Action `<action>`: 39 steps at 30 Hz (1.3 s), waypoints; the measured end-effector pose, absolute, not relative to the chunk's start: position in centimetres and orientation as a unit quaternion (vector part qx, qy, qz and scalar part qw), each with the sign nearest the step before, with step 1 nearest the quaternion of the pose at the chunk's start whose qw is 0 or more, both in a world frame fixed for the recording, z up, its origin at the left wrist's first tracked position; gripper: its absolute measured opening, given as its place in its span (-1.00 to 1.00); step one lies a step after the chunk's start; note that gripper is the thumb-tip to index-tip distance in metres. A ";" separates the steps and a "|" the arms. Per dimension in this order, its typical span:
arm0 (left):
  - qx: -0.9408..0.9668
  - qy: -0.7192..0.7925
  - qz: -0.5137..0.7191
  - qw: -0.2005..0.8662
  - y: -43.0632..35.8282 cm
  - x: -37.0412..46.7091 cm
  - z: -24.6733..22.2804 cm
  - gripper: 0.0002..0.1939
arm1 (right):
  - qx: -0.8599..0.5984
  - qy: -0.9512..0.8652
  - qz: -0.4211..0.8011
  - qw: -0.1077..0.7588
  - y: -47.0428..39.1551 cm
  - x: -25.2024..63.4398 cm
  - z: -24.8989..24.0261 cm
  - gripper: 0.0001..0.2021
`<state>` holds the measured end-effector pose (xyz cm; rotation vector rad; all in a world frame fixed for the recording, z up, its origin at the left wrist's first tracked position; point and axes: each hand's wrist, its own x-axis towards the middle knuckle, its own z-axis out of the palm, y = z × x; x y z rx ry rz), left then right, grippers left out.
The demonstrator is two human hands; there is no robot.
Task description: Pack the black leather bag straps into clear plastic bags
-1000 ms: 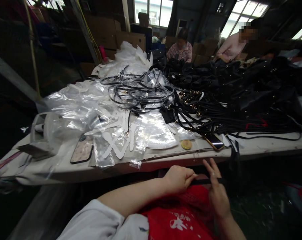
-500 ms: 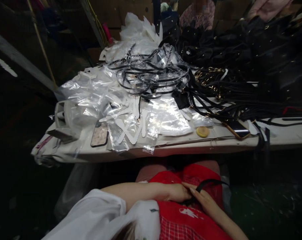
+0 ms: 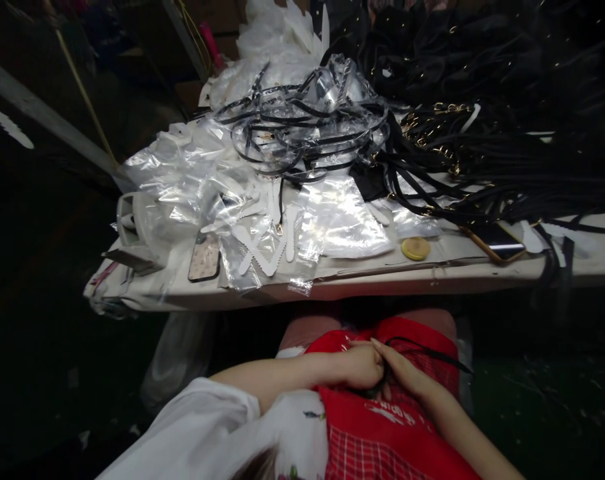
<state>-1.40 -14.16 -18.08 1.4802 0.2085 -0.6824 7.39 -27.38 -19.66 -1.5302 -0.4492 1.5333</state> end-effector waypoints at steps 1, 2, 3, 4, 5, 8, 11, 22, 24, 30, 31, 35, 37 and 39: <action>0.681 0.107 -0.288 0.664 -12.9 -1.1 -17.7 -0.77 | -0.624 -0.178 0.603 0.464 -27.4 7.5 -19.9 -0.30; 0.709 0.118 -0.264 0.643 -11.6 -0.8 -17.4 -0.77 | -0.627 -0.179 0.589 0.477 -27.5 7.6 -20.0 -0.29; 0.735 0.122 -0.238 0.623 -10.2 -0.6 -17.2 -0.75 | -0.624 -0.182 0.586 0.484 -27.6 7.8 -20.1 -0.28; 0.758 0.112 -0.216 0.605 -8.9 -0.4 -17.2 -0.72 | -0.613 -0.185 0.595 0.486 -27.7 7.8 -20.0 -0.28; 0.769 0.092 -0.207 0.598 -7.8 -0.4 -17.3 -0.67 | -0.597 -0.184 0.607 0.491 -27.7 7.9 -19.9 -0.29; 0.740 0.032 -0.252 0.622 -5.9 -1.3 -18.5 -0.53 | -0.551 -0.172 0.629 0.521 -27.6 7.8 -19.2 -0.33; 0.623 0.041 -0.309 0.717 -5.7 -2.9 -20.1 -0.39 | -0.566 -0.173 0.607 0.530 -27.6 7.7 -18.6 -0.33; 0.695 0.026 -0.288 0.658 -5.3 -3.3 -21.0 -0.61 | -0.738 -0.039 0.364 0.566 -30.9 11.5 -18.1 -0.33; 0.723 0.029 -0.266 0.637 -5.8 -3.0 -20.6 -0.63 | -0.766 -0.022 0.320 0.557 -31.6 12.9 -17.0 -0.42; 0.750 -0.038 -0.188 0.633 -6.6 0.5 -17.0 -0.51 | -0.830 -0.106 0.217 0.502 -33.2 16.5 -11.4 -0.53; 0.745 -0.049 -0.184 0.639 -6.8 1.4 -16.3 -0.49 | -0.829 -0.123 0.218 0.501 -33.3 16.9 -10.3 -0.53; 0.637 -0.037 -0.243 0.730 -8.8 3.9 -15.0 -0.40 | -0.832 -0.162 0.202 0.490 -33.0 17.6 -6.6 -0.54; 0.587 -0.033 -0.294 0.753 -10.1 4.2 -15.6 -0.42 | -0.833 -0.166 0.193 0.491 -32.9 17.5 -5.6 -0.54; 0.604 -0.006 -0.334 0.724 -11.1 4.1 -17.0 -0.50 | -0.835 -0.168 0.202 0.484 -33.0 17.2 -5.4 -0.52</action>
